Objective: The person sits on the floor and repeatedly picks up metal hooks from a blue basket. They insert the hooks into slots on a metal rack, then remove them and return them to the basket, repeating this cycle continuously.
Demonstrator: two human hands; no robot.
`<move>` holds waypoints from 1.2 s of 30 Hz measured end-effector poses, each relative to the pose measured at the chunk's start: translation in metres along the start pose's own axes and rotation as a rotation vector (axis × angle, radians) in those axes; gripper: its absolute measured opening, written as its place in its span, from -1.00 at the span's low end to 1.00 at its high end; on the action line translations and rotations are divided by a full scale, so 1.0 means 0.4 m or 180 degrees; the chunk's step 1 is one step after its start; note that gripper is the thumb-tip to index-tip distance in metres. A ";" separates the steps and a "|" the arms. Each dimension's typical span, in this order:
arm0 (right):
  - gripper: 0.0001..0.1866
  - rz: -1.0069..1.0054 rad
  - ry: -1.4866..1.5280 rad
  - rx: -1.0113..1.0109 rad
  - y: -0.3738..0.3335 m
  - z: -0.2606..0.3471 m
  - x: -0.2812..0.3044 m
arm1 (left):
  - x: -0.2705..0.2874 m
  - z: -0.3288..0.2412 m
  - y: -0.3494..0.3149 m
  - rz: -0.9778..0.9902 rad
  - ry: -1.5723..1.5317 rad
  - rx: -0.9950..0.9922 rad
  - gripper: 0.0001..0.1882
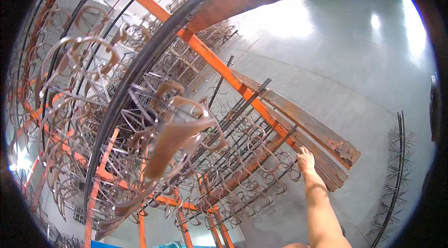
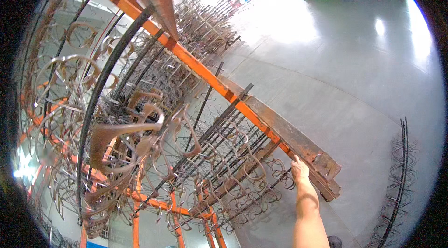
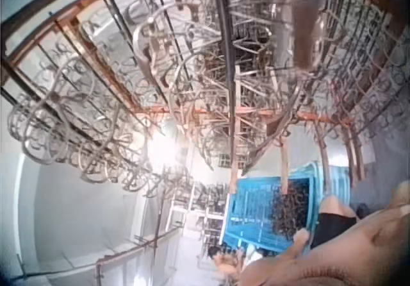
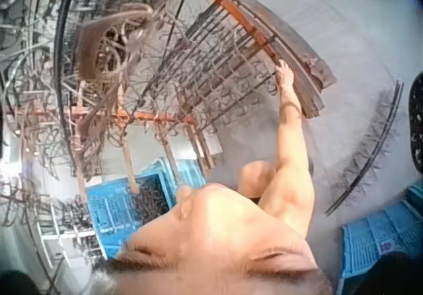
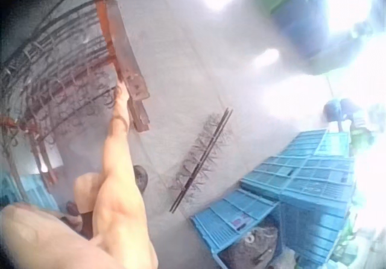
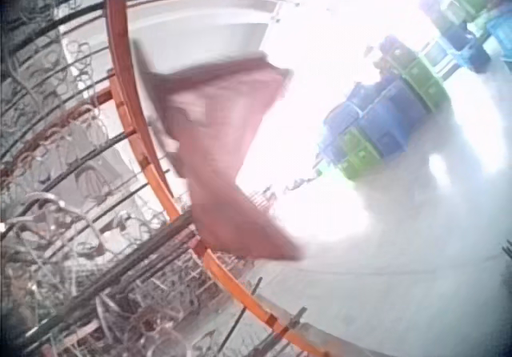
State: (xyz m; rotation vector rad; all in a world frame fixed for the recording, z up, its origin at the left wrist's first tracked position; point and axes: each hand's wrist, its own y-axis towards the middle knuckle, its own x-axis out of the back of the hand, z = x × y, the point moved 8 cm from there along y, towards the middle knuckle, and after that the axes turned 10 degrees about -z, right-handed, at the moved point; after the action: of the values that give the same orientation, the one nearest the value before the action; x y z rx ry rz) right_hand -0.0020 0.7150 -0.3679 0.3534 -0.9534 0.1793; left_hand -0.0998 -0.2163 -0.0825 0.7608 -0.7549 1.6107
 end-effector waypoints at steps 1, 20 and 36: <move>-0.82 0.0106 0.0199 0.0004 -0.001 0.015 -0.009 | 0.010 0.008 -0.007 -0.0007 -0.0002 0.0076 -0.64; -0.57 -0.1904 -0.1149 -0.3034 -1.062 -0.539 0.807 | 0.276 -0.337 0.083 -0.0219 0.0118 -0.0985 -0.58; -0.52 -0.1288 -0.0123 -0.4575 -1.482 -0.664 0.611 | 0.291 -0.289 0.089 -0.0175 0.0309 -0.0958 -0.56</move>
State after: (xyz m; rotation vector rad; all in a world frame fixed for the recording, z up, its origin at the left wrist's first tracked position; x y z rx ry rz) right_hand 0.5197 0.2623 -0.4348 -0.7830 -0.8171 -0.8679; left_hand -0.1609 -0.0620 -0.0586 0.4791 -0.8738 1.4322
